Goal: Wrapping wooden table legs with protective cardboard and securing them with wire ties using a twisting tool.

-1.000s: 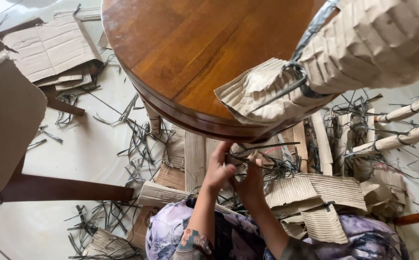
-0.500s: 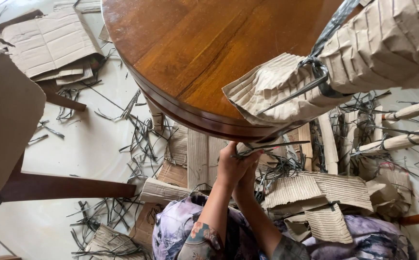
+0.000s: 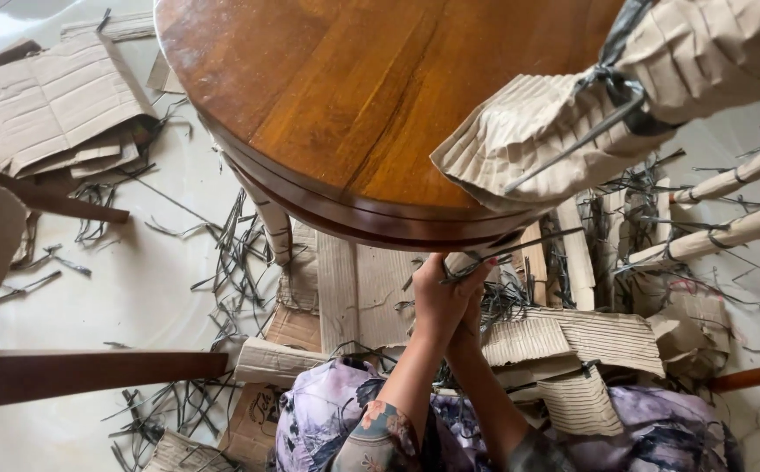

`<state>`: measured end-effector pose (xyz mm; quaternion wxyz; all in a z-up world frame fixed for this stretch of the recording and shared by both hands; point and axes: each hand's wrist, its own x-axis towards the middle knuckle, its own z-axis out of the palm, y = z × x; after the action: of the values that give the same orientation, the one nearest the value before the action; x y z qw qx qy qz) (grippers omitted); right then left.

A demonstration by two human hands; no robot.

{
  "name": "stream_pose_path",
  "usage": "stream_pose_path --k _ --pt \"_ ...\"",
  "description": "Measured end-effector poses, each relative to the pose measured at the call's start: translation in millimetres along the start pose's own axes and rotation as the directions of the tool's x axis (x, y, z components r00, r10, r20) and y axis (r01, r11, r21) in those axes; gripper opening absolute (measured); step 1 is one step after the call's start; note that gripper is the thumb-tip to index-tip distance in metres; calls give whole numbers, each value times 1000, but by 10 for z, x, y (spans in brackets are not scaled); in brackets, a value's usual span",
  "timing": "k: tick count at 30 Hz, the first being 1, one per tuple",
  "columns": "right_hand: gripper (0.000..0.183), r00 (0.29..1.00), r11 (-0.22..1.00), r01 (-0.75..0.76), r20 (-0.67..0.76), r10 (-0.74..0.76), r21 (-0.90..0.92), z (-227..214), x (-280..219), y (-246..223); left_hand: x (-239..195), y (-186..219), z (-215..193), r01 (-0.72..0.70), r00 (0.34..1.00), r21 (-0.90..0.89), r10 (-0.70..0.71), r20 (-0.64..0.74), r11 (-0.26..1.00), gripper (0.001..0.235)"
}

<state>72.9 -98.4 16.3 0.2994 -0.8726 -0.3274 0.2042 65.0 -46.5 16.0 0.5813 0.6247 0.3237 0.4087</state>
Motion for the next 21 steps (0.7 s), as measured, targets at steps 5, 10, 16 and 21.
stream_pose_path --k 5,10,16,21 --pt "81 1000 1000 -6 24 6 3 -240 87 65 3 95 228 -69 998 -59 69 4 996 44" --pt "79 996 999 -42 79 42 0 -379 187 191 4 49 415 -130 991 -15 130 33 991 46" --pt "78 991 997 -71 110 71 2 -584 181 263 41 117 545 -121 991 -40 123 54 992 45" --pt "76 981 996 -93 172 91 2 -882 93 568 64 111 568 -138 986 -33 141 90 990 35"
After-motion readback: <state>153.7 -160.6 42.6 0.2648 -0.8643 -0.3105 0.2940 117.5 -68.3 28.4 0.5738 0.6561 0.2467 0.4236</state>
